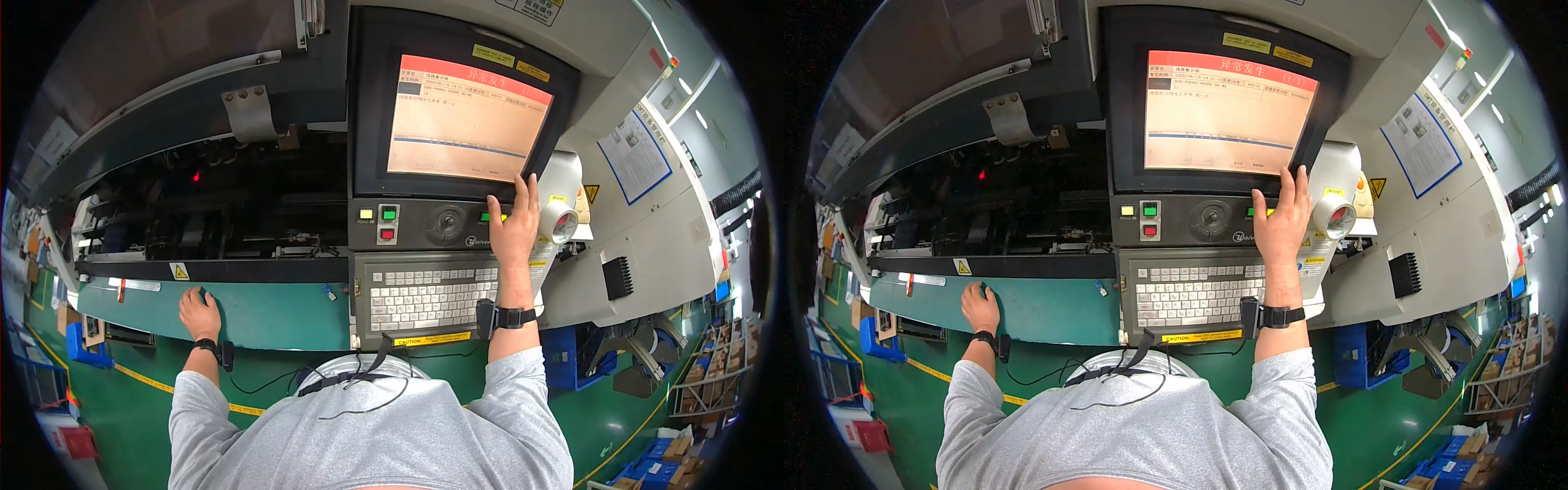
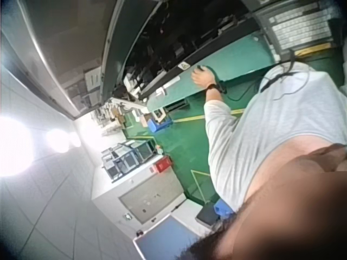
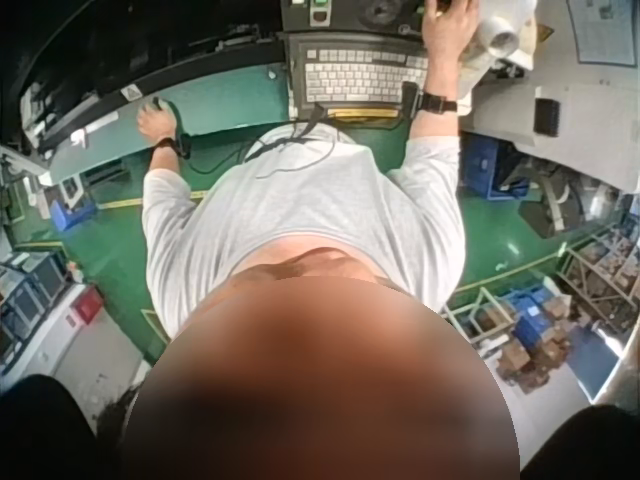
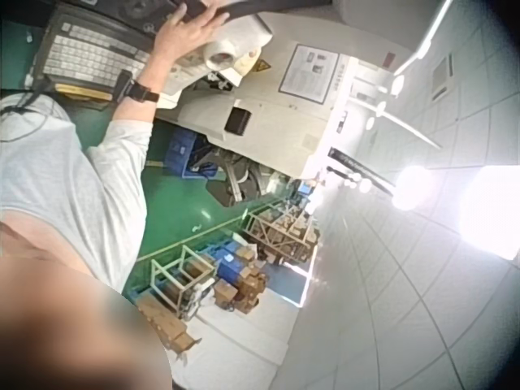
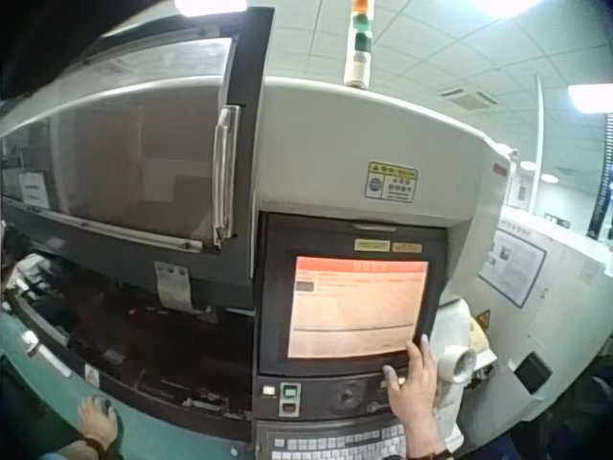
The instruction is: The person removes a circuit board from the machine, operates the control panel buttons and dial, and then picks up a new board from a stack to place it into the machine before returning to the controls.
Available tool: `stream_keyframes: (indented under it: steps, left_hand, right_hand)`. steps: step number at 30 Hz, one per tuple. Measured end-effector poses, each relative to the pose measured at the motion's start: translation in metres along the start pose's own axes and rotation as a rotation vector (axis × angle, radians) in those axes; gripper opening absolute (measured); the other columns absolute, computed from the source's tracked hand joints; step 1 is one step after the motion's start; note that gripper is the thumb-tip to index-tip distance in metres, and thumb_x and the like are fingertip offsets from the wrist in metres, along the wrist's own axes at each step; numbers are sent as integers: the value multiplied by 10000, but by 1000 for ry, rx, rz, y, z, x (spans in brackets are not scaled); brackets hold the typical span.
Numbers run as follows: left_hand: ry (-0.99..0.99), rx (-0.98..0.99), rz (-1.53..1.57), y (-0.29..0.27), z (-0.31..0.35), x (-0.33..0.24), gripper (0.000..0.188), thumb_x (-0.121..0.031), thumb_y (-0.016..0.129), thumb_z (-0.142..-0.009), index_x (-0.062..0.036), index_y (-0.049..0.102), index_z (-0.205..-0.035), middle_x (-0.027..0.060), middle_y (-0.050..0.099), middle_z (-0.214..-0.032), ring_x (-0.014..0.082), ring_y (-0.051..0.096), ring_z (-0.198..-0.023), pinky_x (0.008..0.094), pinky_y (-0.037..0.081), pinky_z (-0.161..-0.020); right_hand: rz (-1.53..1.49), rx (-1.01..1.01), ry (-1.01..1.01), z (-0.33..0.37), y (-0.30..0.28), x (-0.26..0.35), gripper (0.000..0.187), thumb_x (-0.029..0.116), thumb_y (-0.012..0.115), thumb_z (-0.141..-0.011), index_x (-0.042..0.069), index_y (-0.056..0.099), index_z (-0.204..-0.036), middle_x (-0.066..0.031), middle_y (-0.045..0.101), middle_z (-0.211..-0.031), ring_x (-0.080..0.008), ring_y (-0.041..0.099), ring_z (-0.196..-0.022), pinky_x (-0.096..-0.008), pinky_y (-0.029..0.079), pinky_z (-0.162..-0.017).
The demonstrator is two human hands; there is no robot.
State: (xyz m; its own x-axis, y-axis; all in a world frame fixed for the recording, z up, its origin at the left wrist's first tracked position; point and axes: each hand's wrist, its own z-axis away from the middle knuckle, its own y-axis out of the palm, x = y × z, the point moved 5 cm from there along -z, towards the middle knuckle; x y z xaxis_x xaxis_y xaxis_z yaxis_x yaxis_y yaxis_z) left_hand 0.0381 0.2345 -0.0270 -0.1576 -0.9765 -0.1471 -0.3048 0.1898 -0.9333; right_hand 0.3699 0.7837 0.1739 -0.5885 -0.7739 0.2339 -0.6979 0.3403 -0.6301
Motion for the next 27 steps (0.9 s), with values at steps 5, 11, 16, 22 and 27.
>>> stream_keyframes:
  steps: [5, 11, 16, 22, 27]
  left_hand:
    - [7, -11, 4, 0, 0, 0, 325, -252, 589, -906, -87, 598, -1187, 92, 558, -1299, 302, 472, -1254, 467, 372, -1043]
    - [5, -15, -2, 2, 0, 2, 327, -250, 594, -904, -89, 597, -1189, 94, 559, -1298, 305, 474, -1251, 465, 374, -1042]
    - [20, -36, 8, 2, 0, 2, 328, -246, 598, -900, -89, 599, -1189, 95, 565, -1288, 306, 477, -1246, 462, 375, -1041]
    - [18, -33, 30, 2, 0, 2, 322, -244, 602, -895, -88, 603, -1176, 97, 569, -1279, 306, 481, -1240, 461, 375, -1040]
    - [18, -43, 20, 3, 0, 4, 320, -245, 600, -893, -90, 603, -1173, 98, 569, -1278, 307, 482, -1238, 461, 377, -1037]
  right_hand:
    - [17, -9, -13, 1, 1, 0, 551, 239, 716, -870, 84, 503, -1354, -191, 385, -1506, -395, 445, -1317, -470, 387, -1073]
    - [24, -16, -14, 2, 1, 1, 552, 229, 714, -872, 75, 493, -1354, -192, 388, -1504, -400, 446, -1314, -477, 381, -1077]
    - [-46, -40, 5, 1, -1, 0, 523, 228, 718, -868, 65, 520, -1325, -200, 402, -1492, -405, 452, -1307, -480, 384, -1071]
    - [-104, -20, 20, 2, 2, -5, 552, 250, 712, -870, 108, 496, -1357, -194, 383, -1499, -379, 405, -1353, -557, 319, -1112]
    - [-83, -25, 3, 1, 2, -5, 557, 246, 710, -871, 94, 491, -1360, -186, 396, -1492, -374, 408, -1352, -557, 321, -1109]
